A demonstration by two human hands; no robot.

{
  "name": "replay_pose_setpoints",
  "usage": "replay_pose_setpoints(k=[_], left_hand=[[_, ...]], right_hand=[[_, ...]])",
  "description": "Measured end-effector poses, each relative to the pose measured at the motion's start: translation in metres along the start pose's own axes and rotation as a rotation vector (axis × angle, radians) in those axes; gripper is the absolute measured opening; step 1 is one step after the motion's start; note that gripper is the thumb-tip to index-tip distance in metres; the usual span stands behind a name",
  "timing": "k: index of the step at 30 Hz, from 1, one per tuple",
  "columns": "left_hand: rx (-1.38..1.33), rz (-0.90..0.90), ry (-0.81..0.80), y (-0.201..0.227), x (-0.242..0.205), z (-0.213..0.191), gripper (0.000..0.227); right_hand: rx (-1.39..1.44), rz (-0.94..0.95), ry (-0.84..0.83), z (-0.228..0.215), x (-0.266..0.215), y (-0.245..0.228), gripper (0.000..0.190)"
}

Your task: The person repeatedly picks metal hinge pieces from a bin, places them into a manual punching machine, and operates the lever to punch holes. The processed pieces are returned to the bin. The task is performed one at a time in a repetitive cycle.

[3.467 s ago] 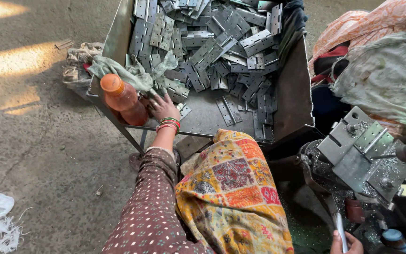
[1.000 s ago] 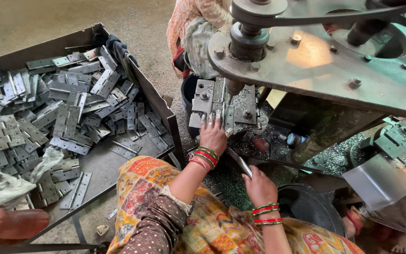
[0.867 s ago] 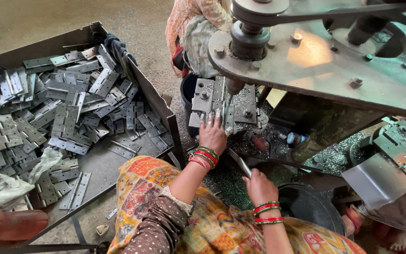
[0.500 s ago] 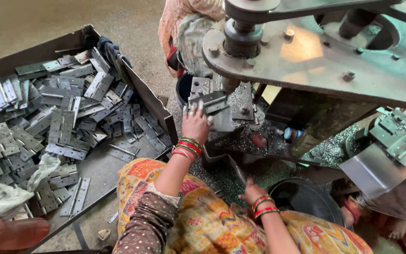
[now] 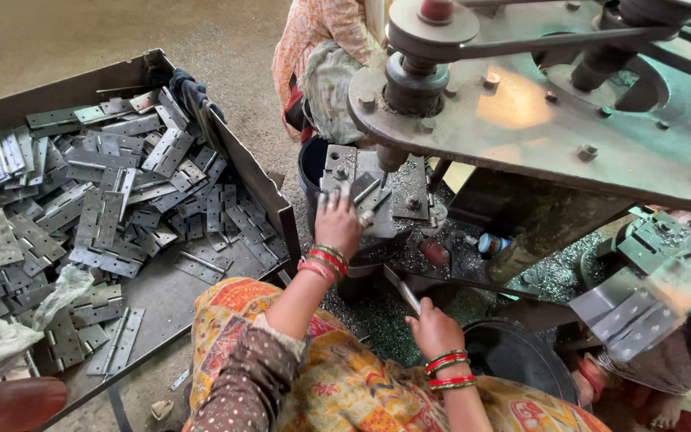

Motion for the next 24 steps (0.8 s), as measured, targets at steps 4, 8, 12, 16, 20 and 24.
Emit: replay_pose_setpoints(k=[4,8,12,16,20,24], left_hand=[[-0.298,-0.018,-0.139,0.032,-0.024,-0.002,0.047],[-0.301,-0.046,-0.096,0.041,-0.023,0.006,0.034],[-0.207,-0.069,-0.038,0.039,-0.001,0.029,0.035],[-0.172,-0.037,-0.123,0.044,0.002,0.044,0.036],[-0.13,-0.01,-0.152,0.045,-0.001,0.039,0.033],[-0.227,-0.056,-0.208,0.037,0.006,0.039,0.033]], right_hand=[[-0.015,-0.007,-0.011,-0.003,0.005,0.0,0.041],[-0.031,-0.012,-0.001,-0.004,0.006,-0.002,0.043],[-0.04,-0.019,0.021,-0.009,0.005,-0.005,0.042],[-0.062,-0.018,0.025,-0.006,0.003,-0.002,0.041],[-0.12,0.079,-0.23,0.042,-0.005,0.021,0.055],[-0.141,0.231,-0.522,0.105,-0.026,0.036,0.092]])
Point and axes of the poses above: each hand's wrist, its own x-axis towards the middle knuckle, its own z-axis out of the palm, y = z × x, the point moved 9 cm from there along x, towards the middle knuckle, and after that the axes turned 15 degrees about y, right-handed, at the moved point
